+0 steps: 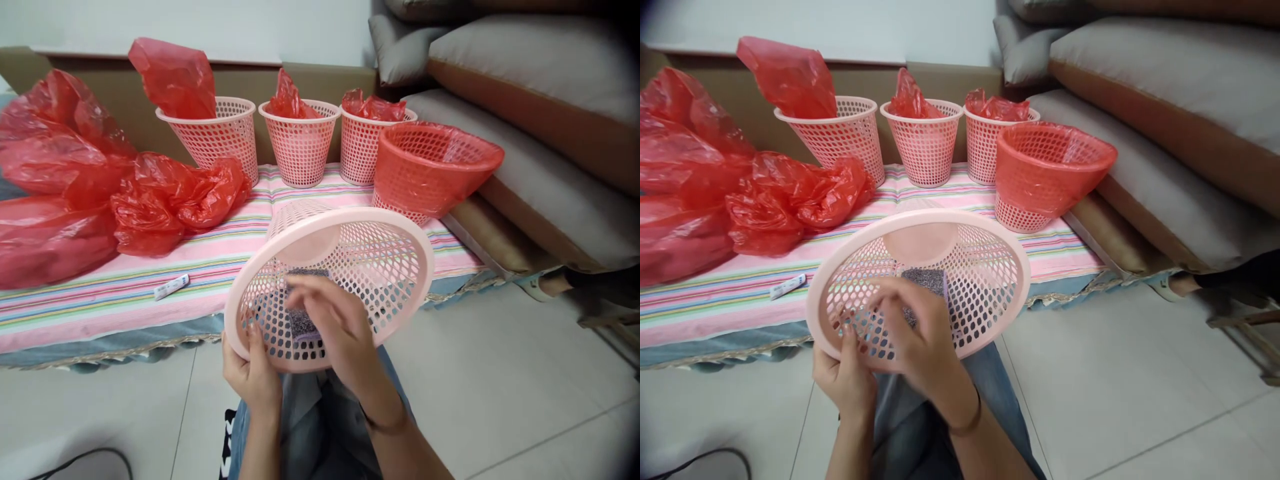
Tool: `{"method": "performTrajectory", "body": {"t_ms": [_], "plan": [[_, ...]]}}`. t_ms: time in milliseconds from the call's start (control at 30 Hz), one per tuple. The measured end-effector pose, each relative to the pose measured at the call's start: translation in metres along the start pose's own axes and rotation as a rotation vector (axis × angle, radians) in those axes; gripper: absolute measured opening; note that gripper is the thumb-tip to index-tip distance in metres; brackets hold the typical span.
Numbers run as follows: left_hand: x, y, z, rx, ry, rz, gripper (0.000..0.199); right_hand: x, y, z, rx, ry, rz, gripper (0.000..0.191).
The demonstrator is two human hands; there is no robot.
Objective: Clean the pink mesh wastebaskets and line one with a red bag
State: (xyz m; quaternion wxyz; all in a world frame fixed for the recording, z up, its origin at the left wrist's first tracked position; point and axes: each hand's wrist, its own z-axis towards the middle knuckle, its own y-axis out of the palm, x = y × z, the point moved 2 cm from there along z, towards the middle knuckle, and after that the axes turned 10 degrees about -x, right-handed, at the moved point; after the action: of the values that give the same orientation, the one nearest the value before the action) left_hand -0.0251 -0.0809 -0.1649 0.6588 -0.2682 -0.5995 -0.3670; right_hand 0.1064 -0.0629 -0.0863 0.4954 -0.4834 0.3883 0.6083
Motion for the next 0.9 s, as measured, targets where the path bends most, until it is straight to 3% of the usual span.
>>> {"method": "performTrajectory", "body": {"t_ms": [67,133,200,267,400,533,600,800,900], "plan": [[0.000,0.001,-0.001,0.043,0.002,0.002,0.038,0.034,-0.004,0.023,0.008,-0.009,-0.354,0.033],[-0.001,0.002,-0.001,0.063,0.001,0.003,0.040,0.074,-0.002,0.037,-0.028,0.106,-0.654,0.035],[-0.004,0.003,-0.001,0.074,-0.009,0.003,0.040,0.104,0.003,0.041,-0.076,0.152,-0.810,0.038],[-0.006,0.002,0.000,0.092,-0.025,-0.004,0.041,0.116,0.007,0.036,-0.094,0.144,-0.875,0.039],[-0.006,0.000,0.001,0.108,-0.045,-0.022,0.043,0.103,0.001,0.016,-0.132,0.087,-0.888,0.042],[-0.006,0.001,0.000,0.090,-0.046,-0.019,0.041,0.095,-0.015,-0.003,-0.321,0.122,-0.903,0.070],[-0.007,0.002,-0.001,0.080,-0.046,-0.018,0.042,0.098,-0.019,-0.007,-0.390,0.142,-0.925,0.070],[-0.006,0.003,-0.003,0.056,-0.051,0.013,0.039,0.104,-0.014,-0.004,-0.458,0.154,-1.046,0.078],[-0.002,0.002,-0.002,0.021,-0.011,0.059,0.035,0.100,-0.018,0.002,-0.391,0.156,-0.955,0.073]]}}
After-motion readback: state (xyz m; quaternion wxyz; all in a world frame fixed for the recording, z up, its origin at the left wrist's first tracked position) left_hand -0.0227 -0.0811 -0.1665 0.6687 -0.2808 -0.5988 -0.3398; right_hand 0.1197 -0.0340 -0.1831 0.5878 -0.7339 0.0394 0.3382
